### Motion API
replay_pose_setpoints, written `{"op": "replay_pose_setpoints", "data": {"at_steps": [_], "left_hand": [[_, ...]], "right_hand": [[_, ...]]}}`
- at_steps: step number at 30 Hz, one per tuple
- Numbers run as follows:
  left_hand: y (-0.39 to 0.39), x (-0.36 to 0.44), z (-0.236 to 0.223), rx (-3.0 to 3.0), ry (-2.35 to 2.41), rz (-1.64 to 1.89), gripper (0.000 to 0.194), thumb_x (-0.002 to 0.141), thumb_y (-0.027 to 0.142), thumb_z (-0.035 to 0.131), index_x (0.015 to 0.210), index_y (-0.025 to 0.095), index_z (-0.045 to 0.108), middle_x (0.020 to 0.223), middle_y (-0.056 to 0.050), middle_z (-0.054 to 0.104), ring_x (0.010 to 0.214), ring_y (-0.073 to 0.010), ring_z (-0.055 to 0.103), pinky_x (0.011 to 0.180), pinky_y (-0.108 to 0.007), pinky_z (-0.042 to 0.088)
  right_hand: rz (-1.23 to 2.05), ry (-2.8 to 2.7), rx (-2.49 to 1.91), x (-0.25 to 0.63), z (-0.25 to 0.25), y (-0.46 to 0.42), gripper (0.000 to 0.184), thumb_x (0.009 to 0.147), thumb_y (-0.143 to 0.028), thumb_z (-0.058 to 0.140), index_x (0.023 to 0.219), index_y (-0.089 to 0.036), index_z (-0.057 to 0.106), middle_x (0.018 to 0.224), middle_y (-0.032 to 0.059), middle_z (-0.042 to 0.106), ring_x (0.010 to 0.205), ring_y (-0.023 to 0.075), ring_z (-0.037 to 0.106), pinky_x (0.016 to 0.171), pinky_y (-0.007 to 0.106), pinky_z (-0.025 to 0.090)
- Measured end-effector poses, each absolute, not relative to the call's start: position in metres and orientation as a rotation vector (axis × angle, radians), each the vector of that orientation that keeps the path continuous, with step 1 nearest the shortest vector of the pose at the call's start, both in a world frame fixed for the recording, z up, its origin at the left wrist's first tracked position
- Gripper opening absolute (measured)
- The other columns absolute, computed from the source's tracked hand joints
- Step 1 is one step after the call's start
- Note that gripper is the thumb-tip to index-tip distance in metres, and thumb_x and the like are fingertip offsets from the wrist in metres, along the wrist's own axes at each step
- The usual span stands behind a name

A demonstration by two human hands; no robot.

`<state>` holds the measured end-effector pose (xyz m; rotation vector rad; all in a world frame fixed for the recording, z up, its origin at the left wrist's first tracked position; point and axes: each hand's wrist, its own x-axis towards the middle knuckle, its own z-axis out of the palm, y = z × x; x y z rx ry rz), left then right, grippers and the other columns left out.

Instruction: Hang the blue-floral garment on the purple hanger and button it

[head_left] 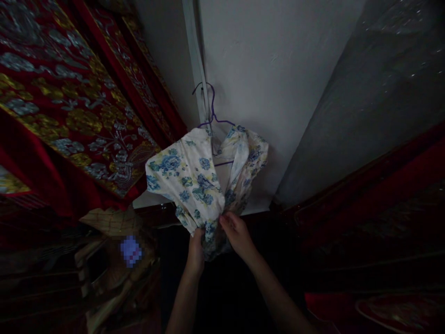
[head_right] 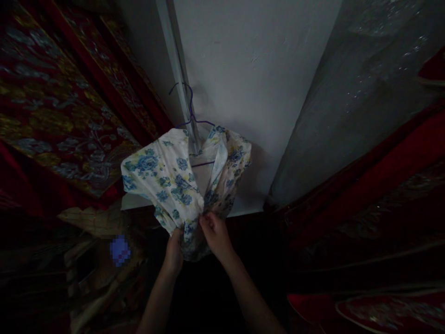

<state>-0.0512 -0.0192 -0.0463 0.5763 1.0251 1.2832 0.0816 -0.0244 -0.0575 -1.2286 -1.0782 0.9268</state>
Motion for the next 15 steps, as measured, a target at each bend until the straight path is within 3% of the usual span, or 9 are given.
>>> {"op": "replay_pose_setpoints", "data": {"at_steps": [4, 10, 15], "left_hand": [[-0.029, -0.045, -0.039, 0.576, 1.047, 1.237, 0.025, 0.06, 0.034, 0.073, 0.082, 0.022, 0.069, 0.099, -0.005, 0.077, 0.117, -0.0328, 0.066, 0.103, -0.042, 0.05], [-0.04, -0.029, -0.035, 0.572, 1.004, 1.135, 0.025, 0.059, 0.037, 0.075, 0.079, 0.023, 0.07, 0.091, -0.006, 0.078, 0.119, -0.0341, 0.066, 0.105, -0.044, 0.05], [-0.033, -0.03, -0.043, 0.618, 1.012, 1.179, 0.031, 0.067, 0.035, 0.074, 0.094, 0.021, 0.07, 0.11, -0.008, 0.076, 0.124, -0.0316, 0.062, 0.107, -0.04, 0.047]], "right_hand": [[0.975, -1.075, -1.183, 0.086, -0.058, -0.031, 0.029, 0.089, -0.048, 0.061, 0.078, -0.021, 0.062, 0.071, 0.0008, 0.061, 0.069, 0.0183, 0.056, 0.065, 0.029, 0.042], [1.051, -0.953, -1.146, 0.1, -0.039, -0.037, 0.025, 0.078, -0.046, 0.069, 0.08, -0.023, 0.061, 0.076, 0.0013, 0.063, 0.071, 0.0199, 0.058, 0.061, 0.029, 0.045], [1.182, -0.824, -1.127, 0.107, -0.04, -0.039, 0.028, 0.073, -0.041, 0.064, 0.059, -0.022, 0.048, 0.049, -0.0055, 0.041, 0.047, 0.0107, 0.035, 0.047, 0.025, 0.028]]}}
